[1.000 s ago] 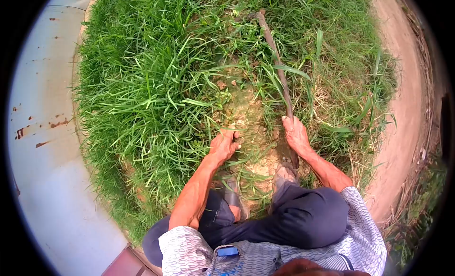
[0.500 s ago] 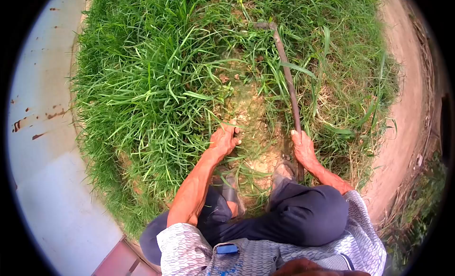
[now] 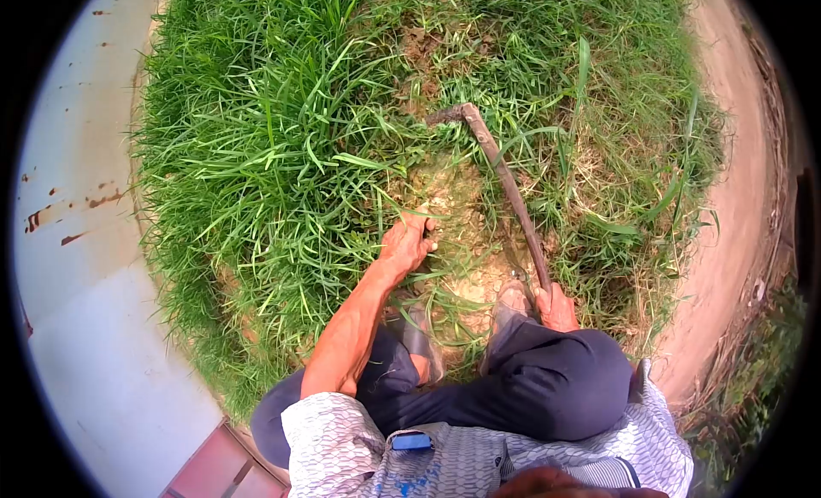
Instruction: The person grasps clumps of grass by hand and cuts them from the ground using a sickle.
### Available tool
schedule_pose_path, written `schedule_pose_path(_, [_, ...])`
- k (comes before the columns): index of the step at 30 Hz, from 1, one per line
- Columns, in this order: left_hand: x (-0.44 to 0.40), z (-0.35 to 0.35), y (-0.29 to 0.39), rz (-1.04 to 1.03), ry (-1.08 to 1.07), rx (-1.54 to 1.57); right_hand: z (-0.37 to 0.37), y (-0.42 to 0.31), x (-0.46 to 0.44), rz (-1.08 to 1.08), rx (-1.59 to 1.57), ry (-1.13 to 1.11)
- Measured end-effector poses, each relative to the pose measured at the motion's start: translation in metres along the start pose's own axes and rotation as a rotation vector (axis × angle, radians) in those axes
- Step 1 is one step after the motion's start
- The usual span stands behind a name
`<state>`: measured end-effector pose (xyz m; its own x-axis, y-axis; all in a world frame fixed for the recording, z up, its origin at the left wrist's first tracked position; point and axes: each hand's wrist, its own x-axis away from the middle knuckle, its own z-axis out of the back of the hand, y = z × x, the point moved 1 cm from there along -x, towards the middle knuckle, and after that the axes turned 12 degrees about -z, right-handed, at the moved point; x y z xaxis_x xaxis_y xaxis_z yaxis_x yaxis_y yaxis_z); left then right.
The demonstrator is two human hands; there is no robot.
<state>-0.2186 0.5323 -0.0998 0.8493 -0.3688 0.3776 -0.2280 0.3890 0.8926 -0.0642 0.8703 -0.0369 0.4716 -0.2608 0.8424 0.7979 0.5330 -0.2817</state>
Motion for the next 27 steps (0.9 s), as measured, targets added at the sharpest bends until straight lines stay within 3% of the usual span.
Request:
schedule_pose_path(1, [-0.004,0.001,0.007,0.023,-0.016,0.001,-0.008,0.028,0.010,0.019,-0.008,-0.013])
schedule_pose_path(3, [-0.003,-0.001,0.031,0.397,0.158,0.537,-0.010,0.025,0.017,0.012,-0.125,-0.068])
schedule_pose_path(7, [0.000,-0.001,0.055,0.470,0.208,0.493,0.020,-0.071,-0.024,0.139,-0.400,-0.045])
schedule_pose_path(8, [0.002,0.003,0.051,0.466,0.207,0.489,0.030,-0.094,-0.039,0.163,-0.449,-0.028])
schedule_pose_path(10, [0.003,0.007,0.051,-0.206,-0.139,-0.684,0.055,-0.148,-0.041,0.139,-0.553,-0.036])
schedule_pose_path(11, [0.005,0.002,0.047,-0.213,-0.145,-0.682,0.050,-0.136,-0.047,0.203,-0.441,0.036])
schedule_pose_path(12, [0.006,0.000,0.042,-0.080,-0.090,-0.466,0.039,-0.115,-0.058,0.266,-0.325,0.105])
schedule_pose_path(14, [0.006,0.004,0.040,0.056,-0.022,-0.246,0.000,-0.022,-0.037,0.191,-0.068,0.118])
schedule_pose_path(15, [0.007,0.005,0.041,-0.053,-0.080,-0.429,-0.008,0.014,-0.008,0.211,-0.122,0.104])
schedule_pose_path(16, [0.007,0.005,0.040,-0.159,-0.136,-0.611,-0.009,0.047,0.013,0.114,-0.180,-0.058])
schedule_pose_path(17, [0.005,0.004,0.037,-0.108,-0.134,-0.557,-0.019,0.080,0.019,0.102,-0.136,-0.009])
schedule_pose_path(19, [-0.001,0.003,0.032,-0.006,-0.121,-0.451,-0.002,0.044,0.031,0.065,-0.184,-0.038])
schedule_pose_path(20, [-0.002,0.006,0.066,0.073,-0.169,-0.495,0.006,0.015,0.024,0.058,-0.225,-0.060])
schedule_pose_path(25, [0.002,0.005,0.064,-0.008,-0.143,-0.561,0.039,-0.134,-0.036,0.136,-0.645,-0.135])
schedule_pose_path(27, [0.003,0.003,0.077,-0.046,-0.152,-0.615,0.034,-0.135,-0.053,0.196,-0.564,-0.009])
